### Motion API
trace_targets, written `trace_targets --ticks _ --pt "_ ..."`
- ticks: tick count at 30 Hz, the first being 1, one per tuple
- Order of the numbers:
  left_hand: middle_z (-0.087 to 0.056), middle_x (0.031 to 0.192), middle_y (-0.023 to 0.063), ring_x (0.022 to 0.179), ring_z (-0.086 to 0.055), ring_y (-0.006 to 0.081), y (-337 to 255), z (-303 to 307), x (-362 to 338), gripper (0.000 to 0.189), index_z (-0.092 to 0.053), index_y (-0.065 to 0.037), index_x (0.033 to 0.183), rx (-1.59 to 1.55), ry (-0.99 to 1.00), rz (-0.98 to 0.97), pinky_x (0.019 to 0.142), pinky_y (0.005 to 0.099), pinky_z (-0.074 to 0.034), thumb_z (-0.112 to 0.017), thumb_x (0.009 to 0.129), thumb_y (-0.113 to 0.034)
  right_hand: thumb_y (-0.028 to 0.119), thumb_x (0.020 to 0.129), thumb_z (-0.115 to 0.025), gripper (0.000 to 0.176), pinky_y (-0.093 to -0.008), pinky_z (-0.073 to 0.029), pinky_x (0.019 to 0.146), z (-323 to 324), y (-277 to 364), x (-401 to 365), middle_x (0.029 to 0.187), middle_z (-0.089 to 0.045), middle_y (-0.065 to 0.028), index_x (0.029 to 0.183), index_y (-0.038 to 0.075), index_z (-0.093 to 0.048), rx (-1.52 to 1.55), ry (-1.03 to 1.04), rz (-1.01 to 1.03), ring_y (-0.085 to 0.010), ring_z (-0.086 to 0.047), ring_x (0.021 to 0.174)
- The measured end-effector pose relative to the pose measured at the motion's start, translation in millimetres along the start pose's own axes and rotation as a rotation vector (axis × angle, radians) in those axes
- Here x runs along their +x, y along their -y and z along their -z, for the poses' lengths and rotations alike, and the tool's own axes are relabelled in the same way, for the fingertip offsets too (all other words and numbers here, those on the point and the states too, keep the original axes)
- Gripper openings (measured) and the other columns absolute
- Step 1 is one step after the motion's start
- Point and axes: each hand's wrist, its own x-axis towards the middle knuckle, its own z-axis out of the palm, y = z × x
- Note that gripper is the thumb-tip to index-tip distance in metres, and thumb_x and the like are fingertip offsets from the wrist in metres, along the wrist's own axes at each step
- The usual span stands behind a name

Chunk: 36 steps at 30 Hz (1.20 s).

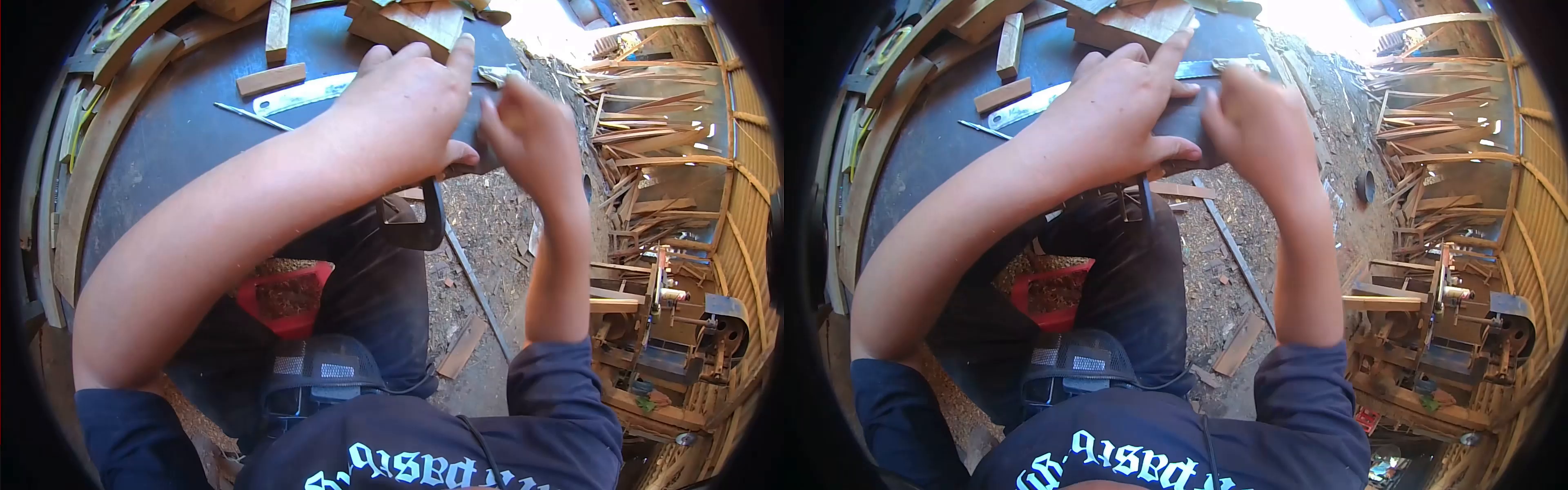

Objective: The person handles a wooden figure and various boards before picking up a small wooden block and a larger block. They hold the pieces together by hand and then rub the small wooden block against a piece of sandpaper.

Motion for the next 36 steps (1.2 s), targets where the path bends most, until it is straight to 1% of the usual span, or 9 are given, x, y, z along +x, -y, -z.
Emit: trace_targets --ticks 5,10,13,19,21,25,31,33,36 --pt "-0.076 0.103 0.0157 0.109 -0.069 0.028 3 -5 2 0.094 -0.051 0.015 0.14 0.085 -0.144 -0.089 0.089 0.046 -0.049 -0.086 0.078 -0.046 0.016 0.09 -0.07 0.024 -0.0472 -0.052 0.062 -11 -6 11 0.067 -0.062 -0.0191 0.079 0.002 -0.054 -0.087 -0.097 0.071 -0.0416 -0.066 0.066" --pt "-0.075 0.104 0.0175 0.111 -0.07 0.0285 4 -4 -1 0.083 -0.059 0.012 0.131 0.093 -0.173 -0.096 0.091 0.0483 -0.048 -0.085 0.079 -0.047 0.017 0.09 -0.07 0.023 -0.0505 -0.051 0.065 2 12 -16 0.069 -0.063 -0.0195 0.08 0.002 -0.056 0.078 -0.011 -0.063 -0.0418 -0.066 0.071" --pt "-0.073 0.116 0.017 0.116 -0.065 0.03 -3 7 3 0.088 -0.056 0.005 0.143 0.108 0.022 -0.008 0.09 0.0472 -0.045 -0.082 0.08 -0.051 0.017 0.091 -0.07 0.023 -0.0494 -0.052 0.066 -5 2 0 0.07 -0.064 -0.0193 0.08 0.002 -0.056 -0.016 -0.055 -0.003 -0.0413 -0.067 0.071" --pt "-0.071 0.125 0.0147 0.12 -0.062 0.028 -3 6 -1 0.08 -0.063 0.001 0.137 0.167 -0.056 -0.052 0.093 0.0467 -0.044 -0.08 0.081 -0.053 0.017 0.09 -0.071 0.023 -0.0488 -0.053 0.065 -2 9 -4 0.069 -0.065 -0.019 0.079 0.001 -0.058 -0.063 -0.05 -0.021 -0.0411 -0.067 0.068" --pt "-0.071 0.123 0.0144 0.12 -0.062 0.0283 -4 9 4 0.078 -0.064 0.0 0.136 0.154 0.085 -0.008 0.094 0.0468 -0.043 -0.079 0.082 -0.054 0.017 0.09 -0.071 0.023 -0.0486 -0.053 0.064 -2 7 -9 0.068 -0.065 -0.019 0.078 0.001 -0.059 -0.018 -0.029 -0.063 -0.0411 -0.067 0.067" --pt "-0.071 0.12 0.0149 0.12 -0.062 0.0286 -7 13 0 0.076 -0.064 0.0 0.135 0.147 0.072 -0.021 0.095 0.048 -0.044 -0.078 0.083 -0.054 0.015 0.089 -0.07 0.022 -0.0475 -0.053 0.062 -23 2 19 0.067 -0.064 -0.0196 0.077 0.001 -0.058 -0.092 -0.203 0.039 -0.0408 -0.067 0.066" --pt "-0.07 0.12 0.0186 0.117 -0.061 0.0342 -6 18 -2 0.075 -0.063 0.003 0.131 0.078 0.099 -0.067 0.096 0.0516 -0.043 -0.082 0.081 -0.049 0.016 0.092 -0.067 0.022 -0.0471 -0.055 0.064 -14 12 1 0.073 -0.067 -0.0226 0.081 0.0 -0.059 -0.034 -0.107 -0.087 -0.0408 -0.07 0.069" --pt "-0.069 0.12 0.0196 0.116 -0.061 0.0368 -7 15 -7 0.077 -0.063 0.004 0.13 0.011 -0.03 -0.059 0.097 0.0545 -0.041 -0.082 0.079 -0.05 0.014 0.089 -0.067 0.018 -0.0509 -0.054 0.065 -35 0 21 0.075 -0.067 -0.0241 0.081 0.002 -0.057 -0.093 -0.175 -0.042 -0.0444 -0.067 0.071" --pt "-0.066 0.131 0.022 0.118 -0.06 0.0361 -9 19 -5 0.081 -0.065 0.002 0.133 0.069 0.106 -0.048 0.098 0.0553 -0.04 -0.08 0.078 -0.055 0.017 0.092 -0.068 0.02 -0.0537 -0.054 0.066 -15 19 -13 0.071 -0.066 -0.0213 0.085 0.004 -0.055 0.01 -0.1 -0.085 -0.0443 -0.068 0.071"
